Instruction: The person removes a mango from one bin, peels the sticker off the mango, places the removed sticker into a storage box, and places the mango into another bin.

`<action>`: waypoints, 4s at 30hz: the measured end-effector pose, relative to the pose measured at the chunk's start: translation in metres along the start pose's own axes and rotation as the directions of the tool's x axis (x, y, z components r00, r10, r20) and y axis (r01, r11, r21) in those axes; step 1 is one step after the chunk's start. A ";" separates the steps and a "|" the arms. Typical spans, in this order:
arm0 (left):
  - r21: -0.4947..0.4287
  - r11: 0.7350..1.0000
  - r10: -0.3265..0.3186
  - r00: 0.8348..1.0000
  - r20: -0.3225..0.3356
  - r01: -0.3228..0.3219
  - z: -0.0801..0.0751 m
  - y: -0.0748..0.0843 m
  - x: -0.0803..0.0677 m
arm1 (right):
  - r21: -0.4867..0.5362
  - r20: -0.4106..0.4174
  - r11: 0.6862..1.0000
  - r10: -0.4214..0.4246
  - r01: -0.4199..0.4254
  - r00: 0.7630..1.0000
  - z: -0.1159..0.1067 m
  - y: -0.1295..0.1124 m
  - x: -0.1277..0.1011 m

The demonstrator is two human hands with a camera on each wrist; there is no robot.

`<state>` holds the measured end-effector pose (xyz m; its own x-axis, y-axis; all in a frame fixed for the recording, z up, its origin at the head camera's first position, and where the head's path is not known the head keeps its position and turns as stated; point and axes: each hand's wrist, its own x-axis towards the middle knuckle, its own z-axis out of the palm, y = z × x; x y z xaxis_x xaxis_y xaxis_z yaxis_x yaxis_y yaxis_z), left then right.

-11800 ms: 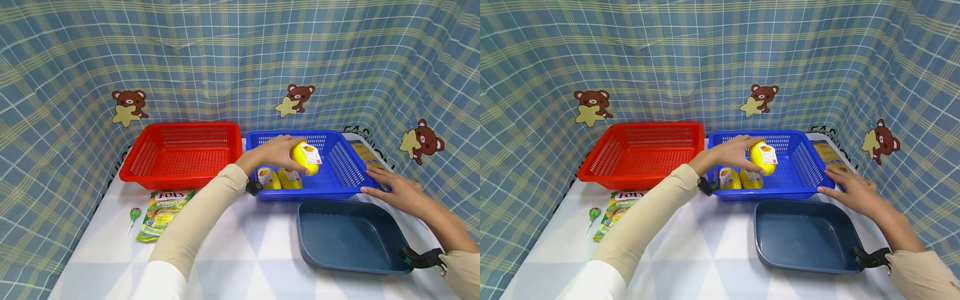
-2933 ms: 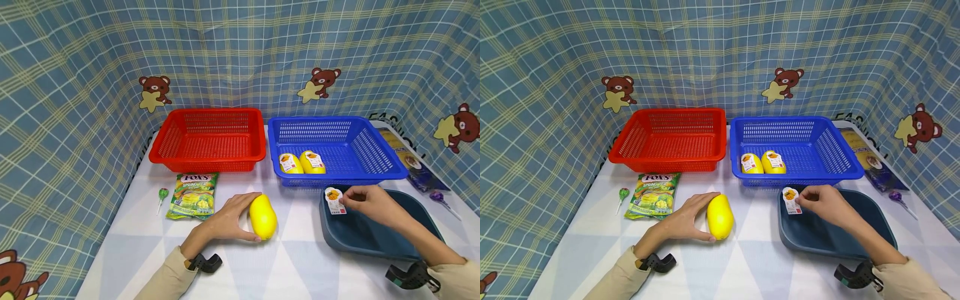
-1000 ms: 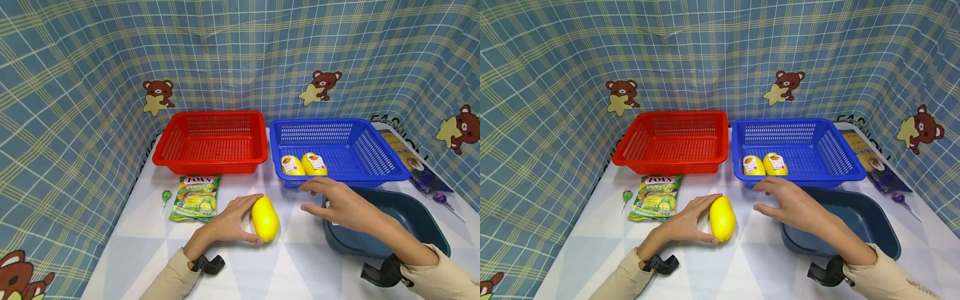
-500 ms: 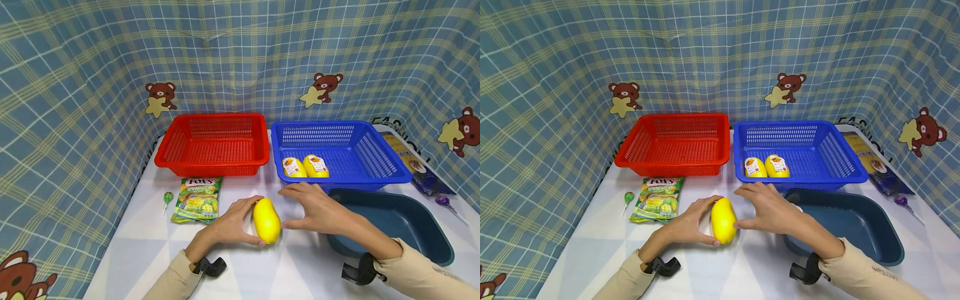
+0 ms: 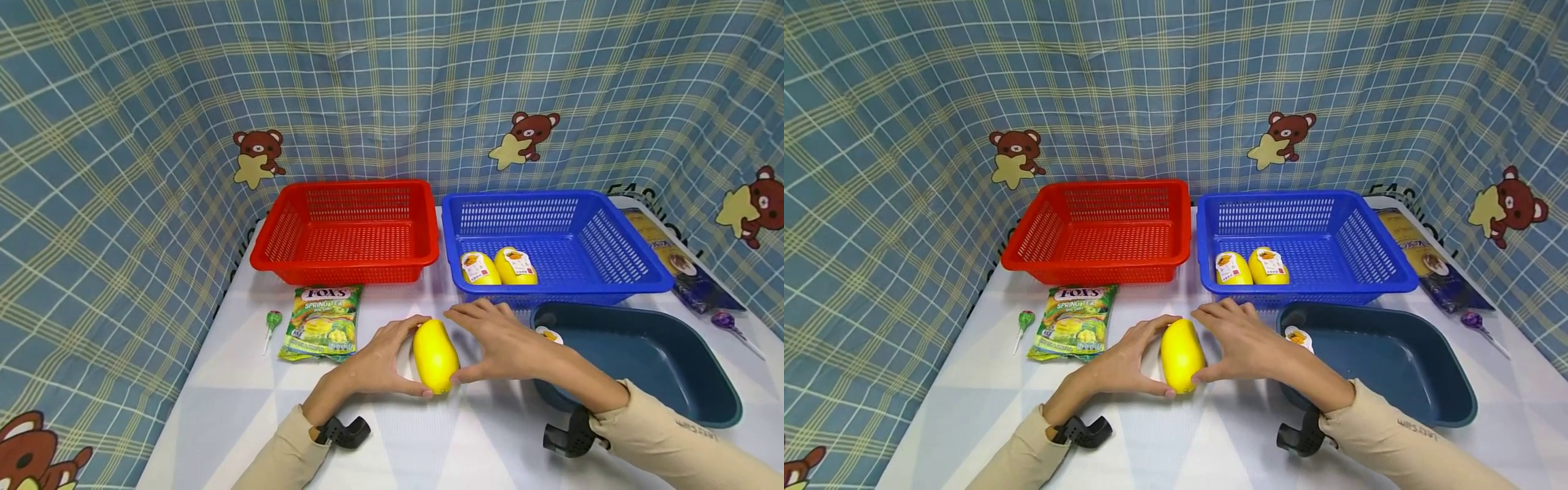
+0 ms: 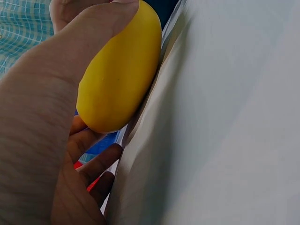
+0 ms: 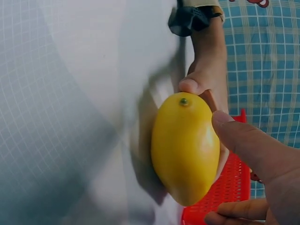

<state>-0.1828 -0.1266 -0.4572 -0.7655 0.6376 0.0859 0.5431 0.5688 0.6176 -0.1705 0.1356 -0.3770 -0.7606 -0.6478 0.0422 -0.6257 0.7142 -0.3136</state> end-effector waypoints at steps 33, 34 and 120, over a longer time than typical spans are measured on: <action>0.002 1.000 -0.006 1.000 0.011 0.006 -0.001 0.001 0.001 | -0.020 0.029 0.999 -0.036 0.037 0.999 0.025 0.000 0.010; 0.001 1.000 -0.005 1.000 0.009 0.005 -0.001 0.002 0.001 | -0.016 0.026 0.999 -0.037 0.037 0.999 0.026 0.000 0.010; -0.068 0.956 -0.229 0.585 -0.778 0.285 -0.159 -0.120 -0.072 | 0.003 -0.007 0.999 0.053 -0.052 0.999 0.029 -0.007 0.010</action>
<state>-0.2472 -0.3234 -0.4134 -0.8409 -0.1614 0.5166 0.2777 0.6906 0.6678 -0.1691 0.1164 -0.4016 -0.7936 -0.6075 0.0325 -0.5844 0.7464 -0.3183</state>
